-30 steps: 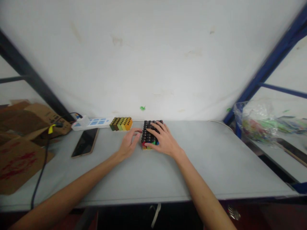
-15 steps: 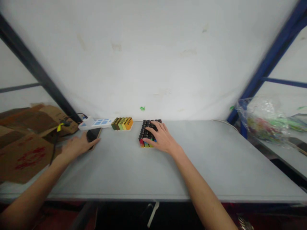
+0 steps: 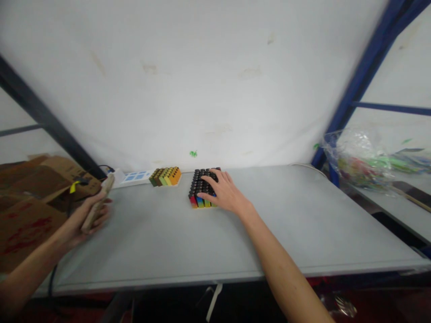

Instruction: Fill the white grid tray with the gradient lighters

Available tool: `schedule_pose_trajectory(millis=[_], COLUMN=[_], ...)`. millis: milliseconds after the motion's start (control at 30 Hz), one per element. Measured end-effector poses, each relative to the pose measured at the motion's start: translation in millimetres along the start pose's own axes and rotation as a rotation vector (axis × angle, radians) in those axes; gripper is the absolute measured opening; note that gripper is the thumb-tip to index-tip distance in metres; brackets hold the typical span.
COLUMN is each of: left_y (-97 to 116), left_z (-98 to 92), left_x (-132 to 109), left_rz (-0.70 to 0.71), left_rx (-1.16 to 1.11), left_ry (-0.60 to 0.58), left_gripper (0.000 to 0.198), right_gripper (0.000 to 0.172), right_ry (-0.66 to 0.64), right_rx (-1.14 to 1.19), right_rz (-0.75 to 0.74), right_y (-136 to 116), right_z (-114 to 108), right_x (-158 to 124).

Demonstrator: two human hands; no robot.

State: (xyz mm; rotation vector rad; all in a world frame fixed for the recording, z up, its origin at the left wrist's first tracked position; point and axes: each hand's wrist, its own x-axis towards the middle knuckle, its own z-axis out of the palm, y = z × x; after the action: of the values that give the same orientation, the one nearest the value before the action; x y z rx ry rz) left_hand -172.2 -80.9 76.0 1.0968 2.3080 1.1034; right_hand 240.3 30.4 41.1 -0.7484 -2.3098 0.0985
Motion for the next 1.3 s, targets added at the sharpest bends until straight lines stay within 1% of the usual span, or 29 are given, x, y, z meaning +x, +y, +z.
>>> schedule_pose_trajectory(millis=[33,67,100,167,233,300,367,400,433,467,500,567,633,700,800,933,1033,1133,1300], left_y=[4.7,9.5,14.0,21.1,24.8,26.1,26.7,27.2,27.9,28.8,29.7,31.3,31.7,31.3,32.0,37.4,40.8,41.0,42.1], left_z=[0.6,1.1,1.5,2.0,2.3,2.2,0.9,-0.3,-1.7,-3.2,-4.6,-6.3,-6.0,-3.9,0.5,2.5,-0.5,-4.4,-9.8], left_x=[-12.3,-22.7,-30.9,-40.8,-44.7,-47.1,-51.6,-55.1,-59.3,-64.0,-69.1,-79.5,-89.6,-99.3,-112.6,-125.3,-131.4,-137.0,-144.8], left_rz=[-0.065,-0.102,-0.125,-0.168,-0.192,-0.235,-0.278,-0.278,-0.243,-0.207,-0.179,-0.116,-0.046,-0.001,-0.003,0.045,0.123,0.159,0.175], left_rx=[-0.231,-0.404,-0.522,-0.697,-0.835,-0.918,-0.97,-1.012,-1.094,-1.184,-1.258,-1.332,-1.298,-1.203,-1.023,-0.884,-0.818,-0.757,-0.763], left_ry=[-0.112,-0.163,-0.181,-0.187,-0.197,-0.179,-0.143,-0.126,-0.18,-0.191,-0.217,-0.274,-0.388,-0.447,-0.469,-0.428,-0.403,-0.374,-0.319], left_gripper=[0.06,0.057,0.055,0.055,0.059,0.063,0.058,0.049,0.033,0.02,0.018,0.032,0.049,0.064,0.071,0.077,0.08,0.08,0.079], right_gripper=[0.06,0.06,0.06,0.06,0.06,0.06,0.06,0.059,0.059,0.059,0.059,0.059,0.059,0.058,0.056,0.055,0.056,0.055,0.055], right_ry=[0.001,0.002,0.002,-0.004,-0.008,-0.011,-0.017,-0.023,-0.031,-0.037,-0.041,-0.045,-0.049,-0.055,-0.058,-0.056,-0.062,-0.063,-0.058], right_rx=[0.005,0.008,0.007,0.002,-0.005,-0.011,-0.015,-0.016,-0.017,-0.019,-0.021,-0.026,-0.025,-0.02,-0.013,-0.008,-0.006,-0.006,-0.008], right_rz=[-0.001,-0.002,-0.003,-0.002,0.005,0.013,0.017,0.018,0.019,0.021,0.023,0.026,0.024,0.022,0.026,0.037,0.041,0.039,0.045], right_y=[0.4,0.8,1.3,1.6,1.2,0.4,-0.4,-0.6,-0.7,-0.6,-0.4,-0.1,0.0,-0.3,-1.0,-1.1,-0.7,-0.3,0.9], right_z=[0.4,0.8,1.3,2.1,2.4,2.0,1.5,1.3,1.1,1.0,1.0,1.0,0.8,0.3,-0.4,-0.1,0.5,1.0,2.2], right_x=[-0.3,-0.6,-0.9,-1.3,-1.6,-1.9,-2.2,-2.3,-2.4,-2.4,-2.4,-2.2,-1.9,-1.7,-2.0,-2.7,-2.7,-2.6,-2.9])
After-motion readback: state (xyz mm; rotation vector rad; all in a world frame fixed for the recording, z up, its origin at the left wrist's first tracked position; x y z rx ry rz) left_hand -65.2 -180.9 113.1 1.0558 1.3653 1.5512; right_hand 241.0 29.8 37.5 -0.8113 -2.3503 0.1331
